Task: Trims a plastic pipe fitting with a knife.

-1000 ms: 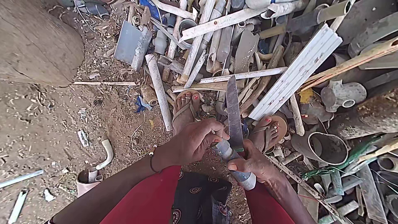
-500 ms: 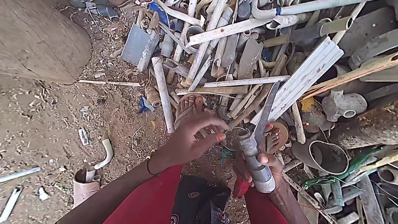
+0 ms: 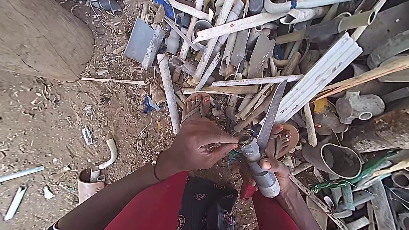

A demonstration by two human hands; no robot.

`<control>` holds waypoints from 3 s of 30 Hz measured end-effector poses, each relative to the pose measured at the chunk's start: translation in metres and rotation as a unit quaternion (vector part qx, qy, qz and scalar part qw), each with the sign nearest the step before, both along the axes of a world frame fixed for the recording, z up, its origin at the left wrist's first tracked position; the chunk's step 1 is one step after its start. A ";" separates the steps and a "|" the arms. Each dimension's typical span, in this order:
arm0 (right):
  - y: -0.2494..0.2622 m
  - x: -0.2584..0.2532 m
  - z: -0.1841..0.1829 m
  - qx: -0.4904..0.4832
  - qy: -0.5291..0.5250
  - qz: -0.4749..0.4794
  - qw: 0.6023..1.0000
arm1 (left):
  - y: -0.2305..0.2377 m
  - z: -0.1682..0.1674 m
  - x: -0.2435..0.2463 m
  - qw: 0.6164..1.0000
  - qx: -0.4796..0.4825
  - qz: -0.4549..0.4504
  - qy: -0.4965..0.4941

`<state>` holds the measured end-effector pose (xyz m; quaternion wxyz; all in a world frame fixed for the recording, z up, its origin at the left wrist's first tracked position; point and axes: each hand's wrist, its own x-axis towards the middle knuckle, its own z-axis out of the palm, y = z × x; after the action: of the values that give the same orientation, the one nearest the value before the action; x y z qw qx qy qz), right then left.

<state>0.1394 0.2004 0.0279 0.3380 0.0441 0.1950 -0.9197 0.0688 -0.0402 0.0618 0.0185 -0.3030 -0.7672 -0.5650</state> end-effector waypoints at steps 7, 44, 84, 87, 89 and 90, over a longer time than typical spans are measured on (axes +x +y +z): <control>-0.008 -0.004 0.018 0.193 -0.008 0.010 0.981 | 0.001 0.003 -0.002 0.999 -0.008 -0.018 -0.043; -0.001 -0.006 0.018 0.703 0.589 -0.187 0.351 | -0.013 0.000 -0.003 0.982 -0.005 -0.038 -0.185; -0.031 -0.014 0.022 0.753 0.289 -0.089 0.585 | 0.001 -0.004 -0.001 0.827 0.031 -0.168 -0.536; -0.040 -0.020 0.024 0.680 0.324 -0.035 0.657 | 0.008 -0.004 -0.001 0.815 0.098 -0.066 -0.567; -0.039 -0.019 0.025 0.630 0.345 -0.007 0.695 | 0.006 -0.014 -0.002 0.844 0.149 0.003 -0.515; -0.036 -0.018 0.026 0.626 0.350 -0.003 0.697 | 0.003 -0.020 -0.003 0.861 0.161 0.026 -0.482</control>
<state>0.1215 0.1639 0.0536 0.1370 -0.0790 0.8299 -0.5350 0.0657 -0.0368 0.0421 -0.2901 0.0348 -0.5865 -0.7554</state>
